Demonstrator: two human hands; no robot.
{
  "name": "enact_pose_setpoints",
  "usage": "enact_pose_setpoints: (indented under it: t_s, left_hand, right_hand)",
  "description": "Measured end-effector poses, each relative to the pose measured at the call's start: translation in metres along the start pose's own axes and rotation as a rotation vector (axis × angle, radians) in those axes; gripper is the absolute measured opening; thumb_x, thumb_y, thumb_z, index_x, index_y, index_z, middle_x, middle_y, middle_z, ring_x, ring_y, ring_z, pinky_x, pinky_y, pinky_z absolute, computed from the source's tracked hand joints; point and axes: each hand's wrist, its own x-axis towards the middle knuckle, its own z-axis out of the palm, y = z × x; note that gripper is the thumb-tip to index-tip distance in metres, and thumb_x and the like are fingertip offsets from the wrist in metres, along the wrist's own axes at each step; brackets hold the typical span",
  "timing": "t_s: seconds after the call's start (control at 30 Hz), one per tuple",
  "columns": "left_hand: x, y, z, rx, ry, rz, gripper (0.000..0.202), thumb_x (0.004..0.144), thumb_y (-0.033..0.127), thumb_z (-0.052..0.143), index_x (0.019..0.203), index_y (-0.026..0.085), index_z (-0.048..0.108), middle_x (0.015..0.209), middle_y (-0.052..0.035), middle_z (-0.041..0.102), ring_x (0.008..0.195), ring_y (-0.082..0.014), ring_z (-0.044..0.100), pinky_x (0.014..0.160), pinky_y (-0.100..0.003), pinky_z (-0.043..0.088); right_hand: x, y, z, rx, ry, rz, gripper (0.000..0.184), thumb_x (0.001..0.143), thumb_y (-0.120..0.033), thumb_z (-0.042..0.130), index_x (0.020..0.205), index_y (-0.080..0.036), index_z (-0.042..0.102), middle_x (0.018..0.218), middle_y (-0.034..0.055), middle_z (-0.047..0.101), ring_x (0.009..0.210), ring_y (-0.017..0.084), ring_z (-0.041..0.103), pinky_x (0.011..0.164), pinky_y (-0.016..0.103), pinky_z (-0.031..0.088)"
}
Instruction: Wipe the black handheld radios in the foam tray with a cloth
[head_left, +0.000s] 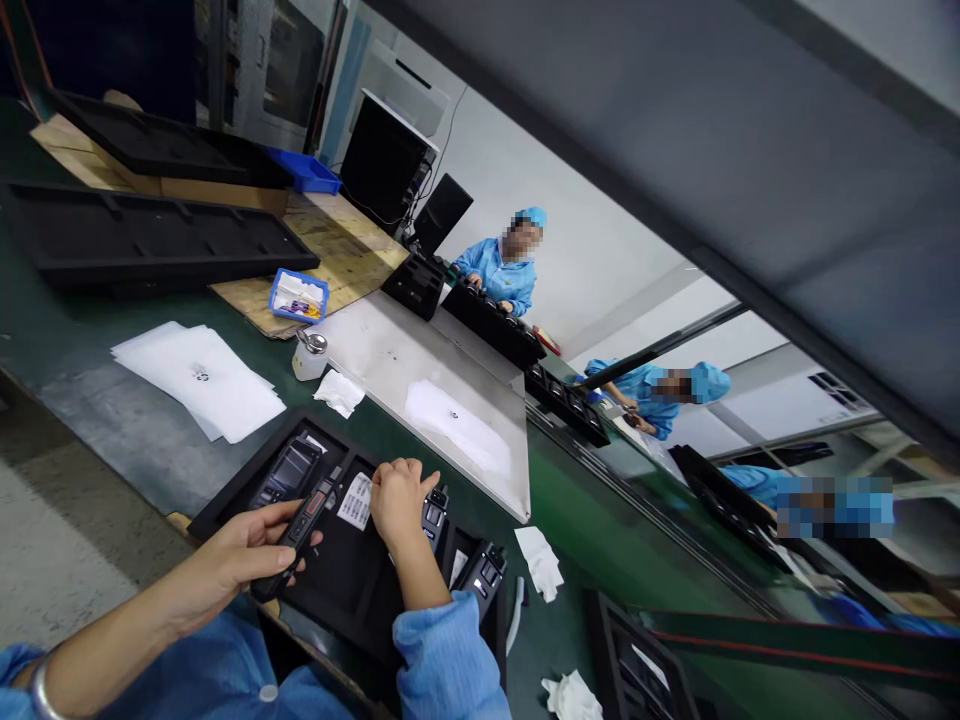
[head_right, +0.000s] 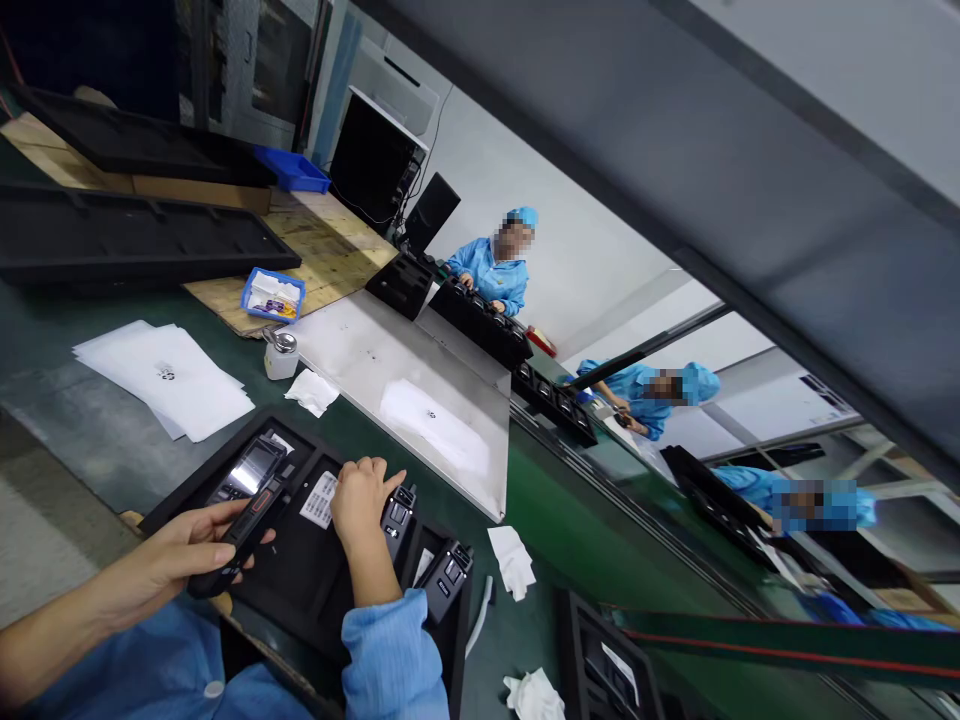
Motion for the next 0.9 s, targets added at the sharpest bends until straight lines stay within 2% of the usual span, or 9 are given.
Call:
enact_pose_setpoints:
  t_s: [0.1, 0.2, 0.37, 0.5, 0.63, 0.77, 0.83, 0.9]
  left_hand:
    - [0.005, -0.004, 0.008, -0.063, -0.011, -0.062, 0.061, 0.064, 0.033, 0.090, 0.121, 0.020, 0.071, 0.119, -0.0147, 0.072, 0.085, -0.0236, 0.070, 0.074, -0.033, 0.057]
    - [0.019, -0.009, 0.020, -0.162, -0.006, -0.095, 0.046, 0.069, 0.032, 0.086, 0.110, 0.015, 0.075, 0.115, -0.0154, 0.073, 0.083, -0.0241, 0.070, 0.074, -0.035, 0.059]
    - [0.057, -0.015, 0.043, -0.426, 0.036, -0.200, 0.024, 0.085, 0.022, 0.067, 0.104, 0.007, 0.071, 0.104, -0.0199, 0.075, 0.079, -0.0240, 0.072, 0.070, -0.035, 0.059]
    - [0.076, -0.021, 0.058, -0.503, 0.082, -0.228, 0.021, 0.094, 0.023, 0.055, 0.104, 0.008, 0.066, 0.102, -0.0203, 0.074, 0.077, -0.0227, 0.072, 0.069, -0.033, 0.059]
    - [0.075, -0.028, 0.064, -0.484, 0.120, -0.256, 0.026, 0.097, 0.027, 0.053, 0.105, 0.005, 0.064, 0.104, -0.0247, 0.073, 0.079, -0.0255, 0.074, 0.071, -0.035, 0.061]
    - [0.068, -0.033, 0.066, -0.464, 0.168, -0.198, 0.030, 0.098, 0.029, 0.053, 0.113, 0.004, 0.062, 0.106, -0.0227, 0.073, 0.093, -0.0281, 0.074, 0.085, -0.039, 0.061]
    - [0.063, -0.034, 0.066, -0.434, 0.190, -0.160, 0.029, 0.098, 0.028, 0.055, 0.116, 0.005, 0.062, 0.109, -0.0213, 0.072, 0.101, -0.0304, 0.072, 0.093, -0.045, 0.059]
    - [0.054, -0.036, 0.063, -0.386, 0.184, -0.152, 0.031, 0.097, 0.027, 0.056, 0.118, 0.005, 0.062, 0.114, -0.0218, 0.071, 0.108, -0.0326, 0.070, 0.099, -0.048, 0.057]
  right_hand:
    - [0.002, -0.001, -0.003, -0.027, 0.012, 0.001, 0.016, 0.082, -0.011, 0.055, 0.084, -0.020, 0.068, 0.101, 0.0094, 0.065, 0.112, 0.030, 0.046, 0.108, 0.073, 0.011]
    - [-0.013, 0.002, -0.005, -0.009, 0.074, 0.029, 0.013, 0.087, -0.018, 0.056, 0.092, -0.020, 0.068, 0.104, 0.0093, 0.065, 0.113, 0.031, 0.047, 0.109, 0.071, 0.013]
    - [-0.067, 0.021, 0.001, 0.127, 0.239, 0.063, 0.012, 0.092, -0.022, 0.054, 0.092, -0.023, 0.066, 0.102, 0.0058, 0.066, 0.109, 0.028, 0.051, 0.110, 0.065, 0.017]
    - [-0.114, 0.035, 0.012, 0.175, 0.310, 0.024, 0.015, 0.094, -0.019, 0.050, 0.089, -0.023, 0.063, 0.097, 0.0037, 0.066, 0.103, 0.026, 0.054, 0.109, 0.061, 0.019]
    - [-0.147, 0.044, 0.021, 0.209, 0.381, 0.040, 0.015, 0.095, -0.021, 0.049, 0.090, -0.024, 0.063, 0.095, 0.0026, 0.066, 0.099, 0.025, 0.056, 0.108, 0.057, 0.022]
    - [-0.164, 0.054, 0.031, 0.275, 0.469, 0.042, 0.013, 0.096, -0.024, 0.051, 0.097, -0.024, 0.064, 0.098, 0.0036, 0.066, 0.098, 0.024, 0.058, 0.105, 0.052, 0.029]
    - [-0.165, 0.059, 0.034, 0.303, 0.526, 0.058, 0.016, 0.097, -0.027, 0.051, 0.107, -0.023, 0.063, 0.104, 0.0065, 0.065, 0.102, 0.024, 0.059, 0.102, 0.048, 0.036]
    - [-0.160, 0.064, 0.034, 0.314, 0.558, 0.113, 0.029, 0.097, -0.031, 0.051, 0.123, -0.021, 0.059, 0.116, 0.0115, 0.063, 0.110, 0.026, 0.058, 0.098, 0.043, 0.043]
